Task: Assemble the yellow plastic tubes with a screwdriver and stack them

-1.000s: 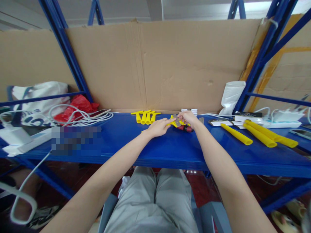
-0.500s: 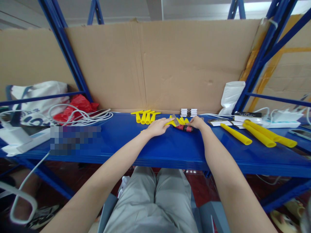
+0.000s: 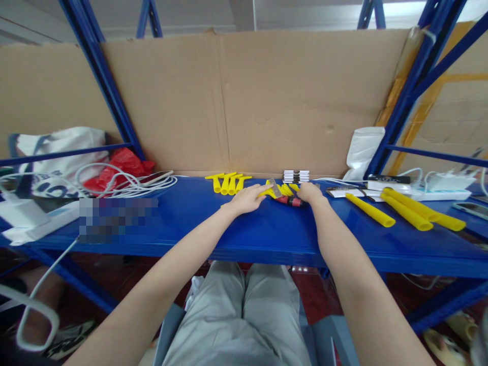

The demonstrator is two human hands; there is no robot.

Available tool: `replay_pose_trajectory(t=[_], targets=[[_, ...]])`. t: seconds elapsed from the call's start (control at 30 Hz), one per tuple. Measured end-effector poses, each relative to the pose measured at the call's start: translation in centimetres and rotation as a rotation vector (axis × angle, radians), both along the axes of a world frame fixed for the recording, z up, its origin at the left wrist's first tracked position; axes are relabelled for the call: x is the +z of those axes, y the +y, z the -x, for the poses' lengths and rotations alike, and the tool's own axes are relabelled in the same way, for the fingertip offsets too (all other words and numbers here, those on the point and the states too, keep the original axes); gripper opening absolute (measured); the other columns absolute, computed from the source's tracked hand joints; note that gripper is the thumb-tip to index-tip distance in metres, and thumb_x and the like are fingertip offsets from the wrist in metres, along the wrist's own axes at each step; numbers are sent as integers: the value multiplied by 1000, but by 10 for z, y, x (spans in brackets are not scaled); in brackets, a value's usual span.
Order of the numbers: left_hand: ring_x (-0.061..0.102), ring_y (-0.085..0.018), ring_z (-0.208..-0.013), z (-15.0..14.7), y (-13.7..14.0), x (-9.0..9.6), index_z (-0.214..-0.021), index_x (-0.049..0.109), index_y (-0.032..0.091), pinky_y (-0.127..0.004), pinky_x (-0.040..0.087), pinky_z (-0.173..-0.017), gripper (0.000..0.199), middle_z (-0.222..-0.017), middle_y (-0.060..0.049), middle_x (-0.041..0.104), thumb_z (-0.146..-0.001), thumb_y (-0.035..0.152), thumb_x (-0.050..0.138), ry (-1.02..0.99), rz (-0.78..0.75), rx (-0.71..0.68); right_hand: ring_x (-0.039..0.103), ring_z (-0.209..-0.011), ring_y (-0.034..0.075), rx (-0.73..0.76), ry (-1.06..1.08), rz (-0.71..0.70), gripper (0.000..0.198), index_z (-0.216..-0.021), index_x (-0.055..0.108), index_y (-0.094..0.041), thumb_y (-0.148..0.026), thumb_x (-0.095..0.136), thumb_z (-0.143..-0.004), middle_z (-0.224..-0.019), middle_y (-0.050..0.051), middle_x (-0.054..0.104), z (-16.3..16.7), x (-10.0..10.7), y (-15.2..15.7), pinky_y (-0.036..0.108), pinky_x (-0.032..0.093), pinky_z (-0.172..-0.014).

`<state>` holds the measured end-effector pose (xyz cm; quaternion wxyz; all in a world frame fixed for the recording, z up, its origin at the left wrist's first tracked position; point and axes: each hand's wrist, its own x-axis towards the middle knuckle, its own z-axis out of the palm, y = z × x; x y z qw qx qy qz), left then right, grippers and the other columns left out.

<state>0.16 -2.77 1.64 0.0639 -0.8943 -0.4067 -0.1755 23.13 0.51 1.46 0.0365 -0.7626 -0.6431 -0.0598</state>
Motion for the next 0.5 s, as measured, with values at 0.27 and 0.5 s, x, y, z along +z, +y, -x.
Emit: replay_pose_trajectory(t=[0.27, 0.5], targets=[[54, -22, -111, 0, 1, 0, -140, 32, 30, -36, 44, -92, 49, -127, -5, 53, -92, 29, 37, -6, 3, -8, 62, -91, 26, -115, 349, -379, 23, -88, 68, -10, -22, 50, -78, -94, 17, 68, -10, 7, -3, 29, 45, -72], [53, -22, -114, 1, -1, 1, -141, 31, 29, -35, 44, -92, 49, -128, -6, 53, -92, 29, 38, -4, 7, -10, 59, -62, 17, -159, 996, -616, 20, -84, 59, -13, -28, 45, -84, -79, 12, 65, 4, 20, -7, 28, 46, -59]])
